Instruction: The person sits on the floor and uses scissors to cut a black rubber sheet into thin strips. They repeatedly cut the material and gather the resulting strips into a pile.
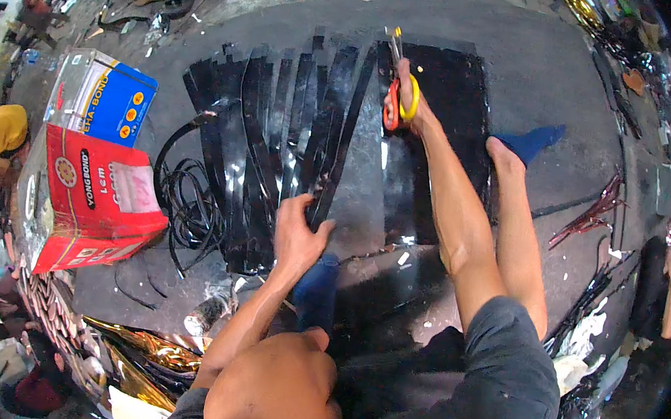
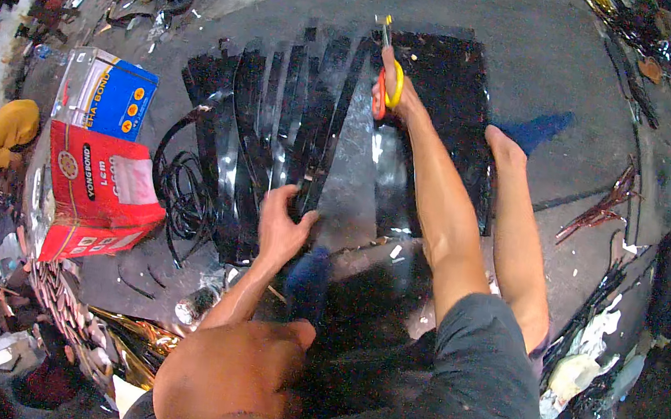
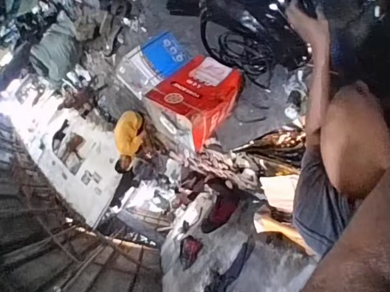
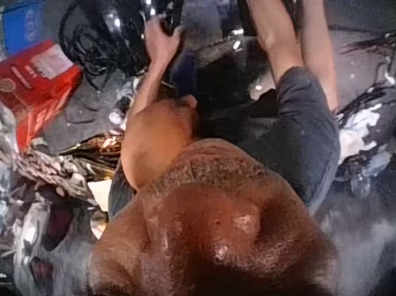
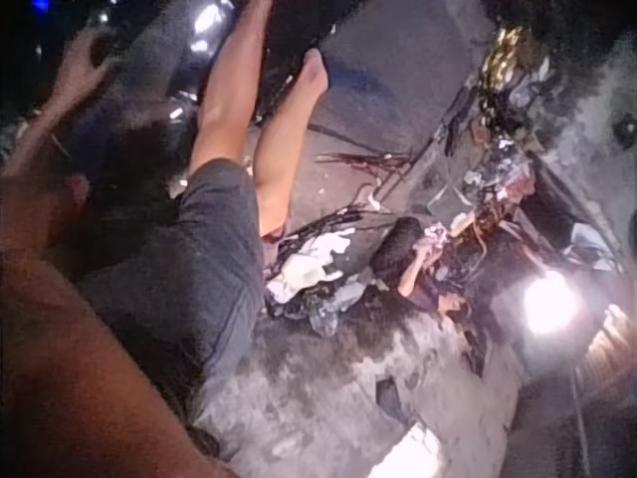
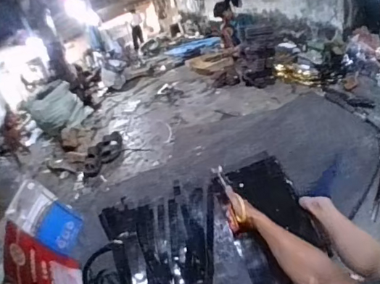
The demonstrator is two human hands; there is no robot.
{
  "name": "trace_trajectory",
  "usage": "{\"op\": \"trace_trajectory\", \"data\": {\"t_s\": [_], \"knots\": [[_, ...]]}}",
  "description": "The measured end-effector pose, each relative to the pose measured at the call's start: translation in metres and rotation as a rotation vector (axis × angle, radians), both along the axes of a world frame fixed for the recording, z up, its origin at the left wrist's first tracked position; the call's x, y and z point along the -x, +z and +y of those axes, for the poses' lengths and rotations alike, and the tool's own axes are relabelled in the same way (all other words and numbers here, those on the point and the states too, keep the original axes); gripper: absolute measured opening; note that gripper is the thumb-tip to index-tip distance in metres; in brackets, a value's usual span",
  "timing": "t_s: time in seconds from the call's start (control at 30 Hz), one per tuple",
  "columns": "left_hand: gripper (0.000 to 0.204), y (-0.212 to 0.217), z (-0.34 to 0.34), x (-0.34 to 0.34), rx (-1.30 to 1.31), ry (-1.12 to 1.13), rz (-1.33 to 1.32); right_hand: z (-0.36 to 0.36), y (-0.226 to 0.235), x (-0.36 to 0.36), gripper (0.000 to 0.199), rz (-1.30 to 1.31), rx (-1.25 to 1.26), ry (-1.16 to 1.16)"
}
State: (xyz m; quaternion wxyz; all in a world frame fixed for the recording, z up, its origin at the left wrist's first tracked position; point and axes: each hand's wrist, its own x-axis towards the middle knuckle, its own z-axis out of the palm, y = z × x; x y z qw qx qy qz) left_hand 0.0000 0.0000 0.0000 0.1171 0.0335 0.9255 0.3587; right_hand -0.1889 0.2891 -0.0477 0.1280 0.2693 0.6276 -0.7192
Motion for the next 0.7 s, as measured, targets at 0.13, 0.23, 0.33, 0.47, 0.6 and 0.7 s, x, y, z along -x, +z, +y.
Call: {"op": "trace_trajectory", "data": {"t_s": [0.13, 0.23, 0.33, 0.47, 0.6, 0.7], "knots": [[0.057, -0.085, 0.074, 0.012, -0.692, -0.004, -0.393, 0.001, 0.012, -0.087, 0.087, 0.076, 0.138, -0.076], [0.053, -0.142, 0.1, -0.011, -0.773, 0.22, -0.504, -0.036, 0.033, -0.181, 0.087, -0.032, 0.204, -0.222], [0.044, -0.152, 0.131, -0.005, -0.732, 0.274, -0.524, -0.055, 0.048, -0.248, 0.087, -0.104, 0.284, -0.284], [0.027, -0.112, 0.157, 0.011, -0.337, 0.176, -0.253, -0.077, 0.071, -0.308, 0.095, -0.22, 0.278, -0.304], [0.026, -0.125, 0.122, 0.054, -0.273, 0.325, -0.239, -0.097, 0.075, -0.322, 0.094, -0.244, 0.298, -0.176], [0.025, -0.108, 0.095, 0.059, -0.251, 0.294, -0.162, -0.098, 0.069, -0.336, 0.094, -0.222, 0.273, -0.147]]}}
